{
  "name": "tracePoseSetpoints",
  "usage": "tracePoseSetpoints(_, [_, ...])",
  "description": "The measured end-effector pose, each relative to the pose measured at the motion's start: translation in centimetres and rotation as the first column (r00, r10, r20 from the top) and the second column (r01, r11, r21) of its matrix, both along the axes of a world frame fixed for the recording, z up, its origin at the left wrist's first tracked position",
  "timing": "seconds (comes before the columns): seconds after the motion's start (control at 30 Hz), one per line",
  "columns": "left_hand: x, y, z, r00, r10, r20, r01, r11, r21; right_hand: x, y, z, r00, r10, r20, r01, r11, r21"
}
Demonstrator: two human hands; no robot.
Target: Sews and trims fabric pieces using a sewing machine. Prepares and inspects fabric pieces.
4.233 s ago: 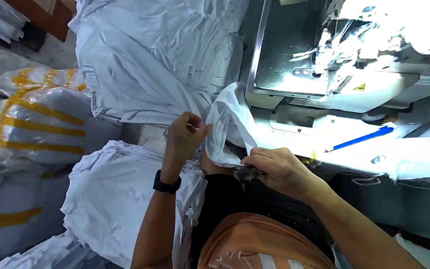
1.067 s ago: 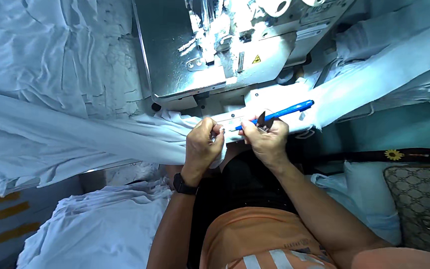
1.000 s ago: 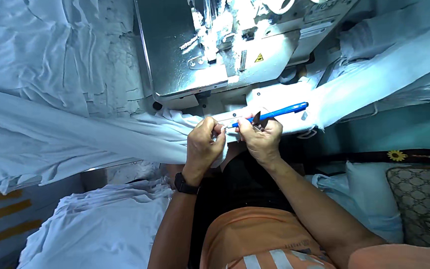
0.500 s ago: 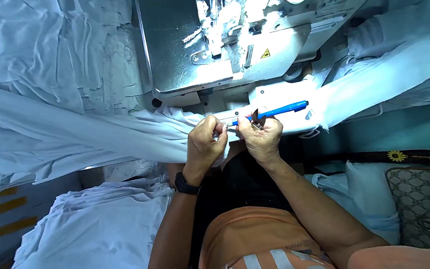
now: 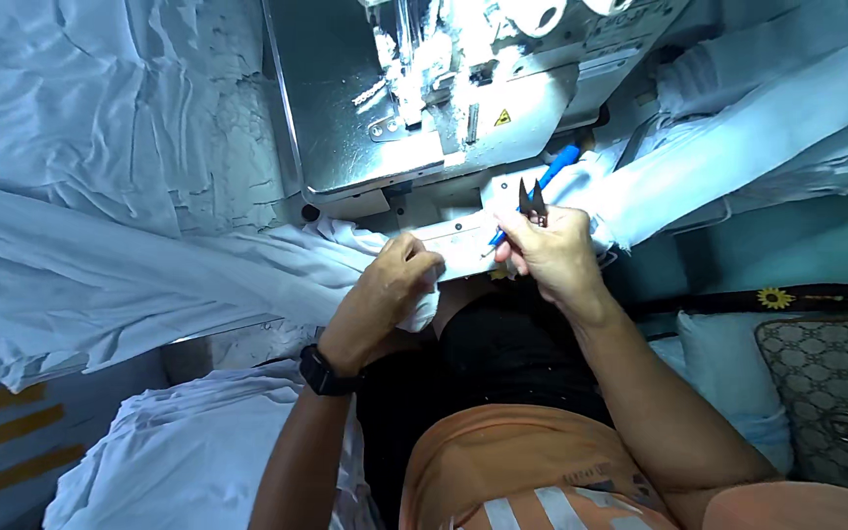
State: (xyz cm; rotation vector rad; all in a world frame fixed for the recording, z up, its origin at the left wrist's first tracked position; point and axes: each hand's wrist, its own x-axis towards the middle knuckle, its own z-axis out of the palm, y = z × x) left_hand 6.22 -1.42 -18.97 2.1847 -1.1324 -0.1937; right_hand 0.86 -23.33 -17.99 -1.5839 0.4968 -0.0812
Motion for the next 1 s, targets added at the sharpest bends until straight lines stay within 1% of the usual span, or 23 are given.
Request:
tracePoseSetpoints(0.03, [0.2,0.4,0.7,0.999,-0.023,0.032,0.022,0.999,0.023,0.3,-0.7,0.3,0.997,-0.007,-0.083,0.001,0.998,-0.070])
tracePoseSetpoints(0.1, [0.4,1.1,3.3,0.996,-0.045,0.083,0.041,0.998,0.053,0.5,-2.2,0.5,0.970,0.011,-0.242,-0.076,0.962,-0.261])
tracePoseSetpoints(0.17, [0.6,1.5,7.1,0.990,-0.032,0.137,0.028,0.999,0.031,0.6,-3.2,0.6,0.933,0.011,-0.358,-0.177,0.884,-0.433])
tracePoseSetpoints(0.23, [1.7,1.5,9.7,0.979,0.006,0.202,0.002,0.999,-0.041,0.6,-3.4,1.1,0.925,-0.004,-0.380,-0.234,0.782,-0.577])
tracePoseSetpoints(0.27, [2.7,1.3,10.3,0.973,0.028,0.227,-0.010,0.997,-0.082,0.4,-3.2,1.4,0.946,0.009,-0.323,-0.225,0.735,-0.640])
tracePoseSetpoints(0.3, [3.5,1.3,10.8,0.969,0.037,0.243,-0.015,0.996,-0.093,0.1,-2.8,1.7,0.974,0.047,-0.221,-0.189,0.708,-0.681])
tracePoseSetpoints(0.33, [4.0,1.3,11.1,0.964,0.039,0.262,-0.019,0.997,-0.078,-0.4,-2.2,2.0,0.991,0.114,-0.072,-0.132,0.708,-0.694])
tracePoseSetpoints(0.37, [4.3,1.4,11.4,0.960,0.042,0.278,-0.028,0.998,-0.054,-1.0,-1.3,2.3,0.975,0.200,0.094,-0.090,0.747,-0.659])
tracePoseSetpoints(0.4, [4.4,1.4,11.7,0.956,0.051,0.290,-0.044,0.999,-0.030,-1.5,-0.2,2.7,0.926,0.285,0.246,-0.101,0.818,-0.566])
tracePoseSetpoints(0.43, [4.2,1.2,11.9,0.951,0.064,0.302,-0.063,0.998,-0.015,-1.9,1.1,2.9,0.868,0.341,0.361,-0.136,0.862,-0.488])
tracePoseSetpoints(0.47, [4.0,1.1,12.2,0.946,0.079,0.314,-0.082,0.997,-0.003,-2.2,2.6,2.9,0.829,0.370,0.420,-0.165,0.879,-0.448])
tracePoseSetpoints(0.5, [3.8,0.9,12.5,0.941,0.095,0.324,-0.103,0.995,0.007,-2.4,4.0,2.8,0.821,0.380,0.425,-0.172,0.876,-0.452])
tracePoseSetpoints(0.53, [3.5,0.7,12.8,0.935,0.112,0.336,-0.124,0.992,0.013,-2.3,5.2,2.4,0.836,0.383,0.392,-0.157,0.853,-0.498])
tracePoseSetpoints(0.6, [2.9,0.6,13.3,0.922,0.147,0.358,-0.160,0.987,0.006,-1.5,7.0,1.5,0.893,0.375,0.249,-0.135,0.750,-0.648])
tracePoseSetpoints(0.63, [2.6,0.7,13.6,0.919,0.160,0.360,-0.170,0.985,-0.003,-0.9,7.6,1.1,0.909,0.370,0.190,-0.142,0.705,-0.694])
tracePoseSetpoints(0.67, [2.4,1.1,13.9,0.921,0.165,0.354,-0.174,0.985,-0.005,-0.3,8.1,0.6,0.913,0.375,0.157,-0.162,0.690,-0.705])
tracePoseSetpoints(0.7, [2.2,1.6,14.4,0.925,0.167,0.342,-0.181,0.983,0.008,0.2,8.3,0.3,0.902,0.400,0.161,-0.183,0.693,-0.698])
tracePoseSetpoints(0.73, [2.1,2.5,15.0,0.929,0.171,0.329,-0.193,0.981,0.035,0.6,8.4,-0.1,0.867,0.447,0.219,-0.190,0.704,-0.684])
tracePoseSetpoints(0.77, [1.8,3.5,15.8,0.931,0.177,0.319,-0.211,0.975,0.074,0.7,8.2,-0.4,0.803,0.513,0.304,-0.204,0.716,-0.667])
tracePoseSetpoints(0.83, [0.5,5.8,17.3,0.917,0.205,0.341,-0.270,0.950,0.157,0.6,7.2,0.7,0.623,0.665,0.413,-0.323,0.699,-0.638])
tracePoseSetpoints(0.87, [-0.4,7.1,18.2,0.901,0.217,0.375,-0.306,0.931,0.198,0.5,6.4,1.8,0.539,0.719,0.438,-0.381,0.672,-0.635])
tracePoseSetpoints(0.93, [-3.6,9.9,20.8,0.877,0.235,0.419,-0.371,0.886,0.277,0.2,4.4,4.9,0.435,0.761,0.481,-0.473,0.648,-0.597])
tracePoseSetpoints(1.0, [-7.5,12.1,23.1,0.846,0.234,0.480,-0.383,0.892,0.241,-0.2,2.4,8.7,0.338,0.771,0.539,-0.526,0.630,-0.572])
